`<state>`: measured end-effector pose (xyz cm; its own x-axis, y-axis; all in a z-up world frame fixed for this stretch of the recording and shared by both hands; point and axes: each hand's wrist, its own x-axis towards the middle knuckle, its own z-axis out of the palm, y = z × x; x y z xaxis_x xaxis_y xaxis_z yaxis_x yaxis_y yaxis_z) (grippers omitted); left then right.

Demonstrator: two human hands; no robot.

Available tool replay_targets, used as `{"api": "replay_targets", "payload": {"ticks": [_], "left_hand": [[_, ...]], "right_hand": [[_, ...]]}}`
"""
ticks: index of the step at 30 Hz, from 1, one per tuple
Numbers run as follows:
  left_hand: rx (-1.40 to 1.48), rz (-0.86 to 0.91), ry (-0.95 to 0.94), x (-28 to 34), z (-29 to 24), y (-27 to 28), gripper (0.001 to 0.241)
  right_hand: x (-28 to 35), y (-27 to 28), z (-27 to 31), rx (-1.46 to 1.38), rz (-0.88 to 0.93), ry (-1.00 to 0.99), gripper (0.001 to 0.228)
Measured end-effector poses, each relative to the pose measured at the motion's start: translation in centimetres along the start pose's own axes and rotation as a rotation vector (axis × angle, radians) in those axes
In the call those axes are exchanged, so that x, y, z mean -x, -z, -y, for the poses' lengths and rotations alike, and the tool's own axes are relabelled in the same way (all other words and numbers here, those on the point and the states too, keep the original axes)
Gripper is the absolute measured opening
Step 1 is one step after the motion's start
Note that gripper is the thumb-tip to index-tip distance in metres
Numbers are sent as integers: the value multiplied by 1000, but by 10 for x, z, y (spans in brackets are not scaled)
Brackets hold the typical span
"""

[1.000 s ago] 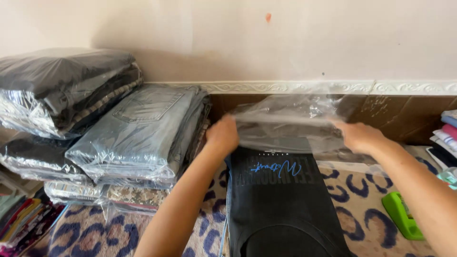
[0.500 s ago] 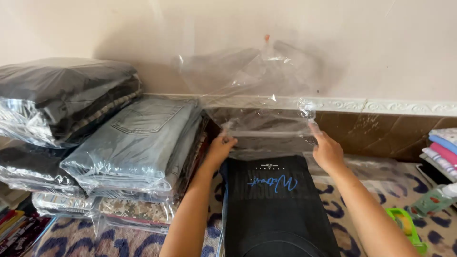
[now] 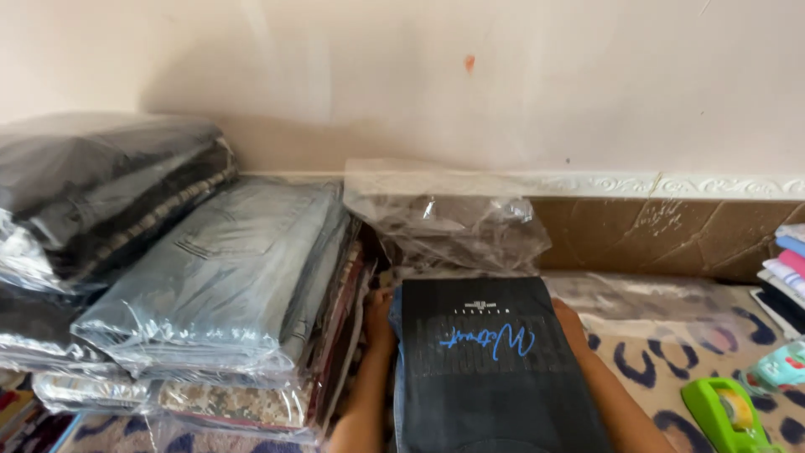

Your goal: The person places folded jeans into a clear plastic bag and seals it using a tape dispenser. They then repeat the process with another pair of jeans, folding them and securing the bag with tape.

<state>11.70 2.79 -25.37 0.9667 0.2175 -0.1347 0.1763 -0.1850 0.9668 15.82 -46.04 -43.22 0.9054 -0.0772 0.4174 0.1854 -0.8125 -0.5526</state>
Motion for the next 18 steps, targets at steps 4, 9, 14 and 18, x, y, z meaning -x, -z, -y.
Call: {"api": "replay_targets", "payload": {"ticks": [4, 9, 14, 18], "left_hand": [[-32, 70, -523, -47, 89, -10, 43], [-899, 376, -733, 2, 49, 39, 59], [245, 44, -137, -23, 65, -4, 37], [-409, -150, -410, -84, 135, -40, 39]], "right_hand": [[35, 7, -42, 226, 6, 283, 59], [34, 54, 10, 188, 223, 197, 50], [23, 86, 132, -171, 252, -636, 84], [32, 71, 116, -88, 210, -600, 73]]}}
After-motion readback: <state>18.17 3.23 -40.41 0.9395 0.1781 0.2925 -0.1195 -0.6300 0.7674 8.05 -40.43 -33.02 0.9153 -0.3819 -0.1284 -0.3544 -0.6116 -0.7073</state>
